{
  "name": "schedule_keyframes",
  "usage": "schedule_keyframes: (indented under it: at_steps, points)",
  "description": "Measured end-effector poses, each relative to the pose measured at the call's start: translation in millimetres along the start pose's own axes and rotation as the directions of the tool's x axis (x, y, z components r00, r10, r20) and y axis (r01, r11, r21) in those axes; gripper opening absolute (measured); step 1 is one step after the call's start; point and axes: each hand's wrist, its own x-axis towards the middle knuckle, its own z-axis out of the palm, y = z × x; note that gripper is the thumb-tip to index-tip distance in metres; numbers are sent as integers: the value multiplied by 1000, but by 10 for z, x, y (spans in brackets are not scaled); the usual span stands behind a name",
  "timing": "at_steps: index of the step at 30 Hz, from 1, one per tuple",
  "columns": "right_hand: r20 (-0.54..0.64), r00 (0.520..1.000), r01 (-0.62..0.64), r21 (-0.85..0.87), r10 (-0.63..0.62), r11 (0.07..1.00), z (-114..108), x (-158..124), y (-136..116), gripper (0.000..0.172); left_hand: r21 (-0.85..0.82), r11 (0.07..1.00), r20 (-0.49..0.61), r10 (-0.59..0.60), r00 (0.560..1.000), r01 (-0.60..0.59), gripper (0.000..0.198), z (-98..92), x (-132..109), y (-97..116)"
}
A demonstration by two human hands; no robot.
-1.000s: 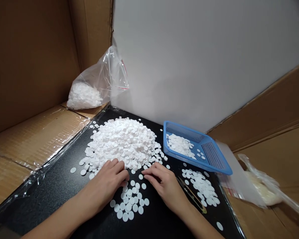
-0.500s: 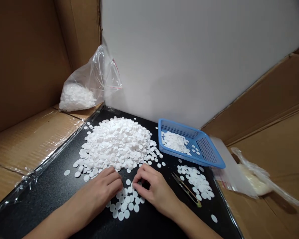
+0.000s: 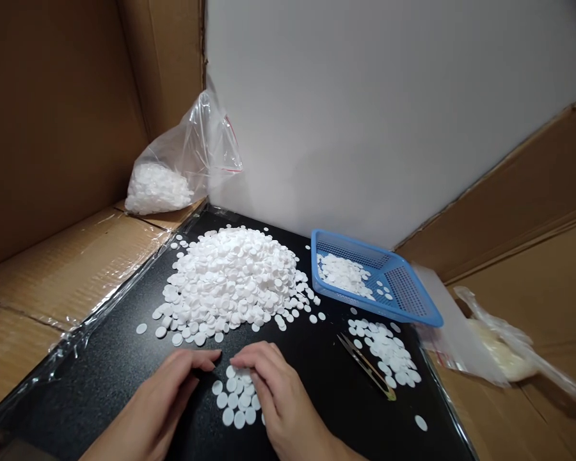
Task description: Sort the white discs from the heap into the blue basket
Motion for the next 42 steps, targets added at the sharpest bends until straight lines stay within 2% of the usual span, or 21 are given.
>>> schedule_keyframes:
  at_steps: [4, 7, 10, 13, 17, 20, 22, 28, 34, 38, 42]
  points:
    - [18, 997, 76, 14, -77, 997, 75, -45, -66, 30, -89, 996, 156, -10, 988, 25, 38, 48, -21, 34]
    - [-44, 998, 34, -51, -36, 998, -32, 58, -14, 22, -73, 996, 208, -32, 978, 48, 31, 38, 30, 9]
    - [-122, 992, 5, -209, -31, 978, -199, 256, 137, 18, 79, 997, 179, -2, 984, -12, 25, 28, 183, -40]
    - [-109, 993, -1, -321, -36, 947, -294, 418, 276, 12, 322, 946, 118, 12, 993, -49, 25, 80, 388, -91]
    - [-37, 999, 6, -264, -17, 964, -250, 422, 275, 13, 455, 888, 127, 5, 992, -63, 19, 193, 567, -125]
    - [39, 999, -18, -142, 24, 990, -185, 346, 209, 10, 405, 908, 137, 52, 989, -104, 22, 232, 583, -135]
    - [41, 998, -32, -120, 38, 992, -170, 320, 191, 13, 349, 930, 125, 77, 989, -117, 24, 230, 567, -148]
    - [-29, 995, -100, -186, 96, 977, -261, 364, 200, 14, 301, 948, 60, 89, 994, -104, 25, 204, 554, -213]
    - [81, 969, -210, -213, 232, 954, -415, 396, 94, 18, 308, 946, 76, 82, 994, -102, 24, 188, 568, -201]
    - [218, 959, -142, -193, 183, 971, -465, 399, 56, 17, 301, 949, 78, 70, 995, -90, 18, 176, 565, -158]
    - [165, 981, -71, -182, 102, 981, -392, 428, 81, 16, 301, 950, 78, 68, 995, -89, 19, 190, 571, -177]
